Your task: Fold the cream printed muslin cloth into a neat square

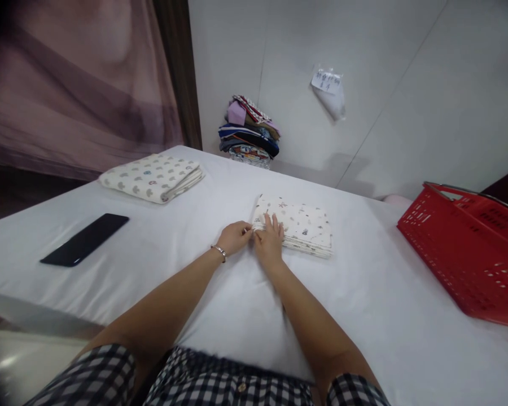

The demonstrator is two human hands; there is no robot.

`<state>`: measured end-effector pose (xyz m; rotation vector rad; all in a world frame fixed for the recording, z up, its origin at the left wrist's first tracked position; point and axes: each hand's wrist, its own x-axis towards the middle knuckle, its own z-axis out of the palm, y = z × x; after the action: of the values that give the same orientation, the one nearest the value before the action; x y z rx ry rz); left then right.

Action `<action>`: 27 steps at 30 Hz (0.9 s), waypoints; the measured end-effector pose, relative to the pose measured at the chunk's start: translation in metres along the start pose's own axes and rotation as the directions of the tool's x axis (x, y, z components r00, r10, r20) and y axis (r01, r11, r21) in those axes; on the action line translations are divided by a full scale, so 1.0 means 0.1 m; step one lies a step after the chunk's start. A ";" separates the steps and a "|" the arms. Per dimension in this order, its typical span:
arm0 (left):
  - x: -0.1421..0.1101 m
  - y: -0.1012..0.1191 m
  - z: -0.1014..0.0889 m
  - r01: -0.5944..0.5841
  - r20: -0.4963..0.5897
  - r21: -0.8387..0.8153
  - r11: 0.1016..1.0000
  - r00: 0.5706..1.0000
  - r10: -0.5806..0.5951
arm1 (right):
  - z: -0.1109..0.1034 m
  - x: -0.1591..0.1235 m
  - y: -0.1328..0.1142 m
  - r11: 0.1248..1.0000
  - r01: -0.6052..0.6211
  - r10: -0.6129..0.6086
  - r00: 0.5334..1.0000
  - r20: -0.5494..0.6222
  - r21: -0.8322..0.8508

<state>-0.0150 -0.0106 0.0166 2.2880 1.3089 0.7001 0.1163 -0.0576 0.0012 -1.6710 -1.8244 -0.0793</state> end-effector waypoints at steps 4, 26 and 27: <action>-0.02 0.04 -0.05 0.019 0.023 -0.031 0.999 1.000 -0.018 | -0.03 -0.03 -0.01 0.998 0.047 -0.045 0.999 0.030 -0.050; 0.01 0.01 0.15 0.143 -0.045 0.010 0.990 0.989 -0.143 | -0.84 -0.58 1.20 0.964 -0.018 0.041 0.996 0.080 -0.264; 0.02 0.01 0.15 0.151 -0.043 0.014 0.988 0.988 -0.151 | -0.87 -0.63 1.29 0.961 -0.025 0.053 0.994 0.092 -0.275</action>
<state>-0.0044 -0.0113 0.0059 2.1706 1.4953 0.6904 0.2681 -0.1291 -0.0101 -1.9309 -1.9222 -0.2464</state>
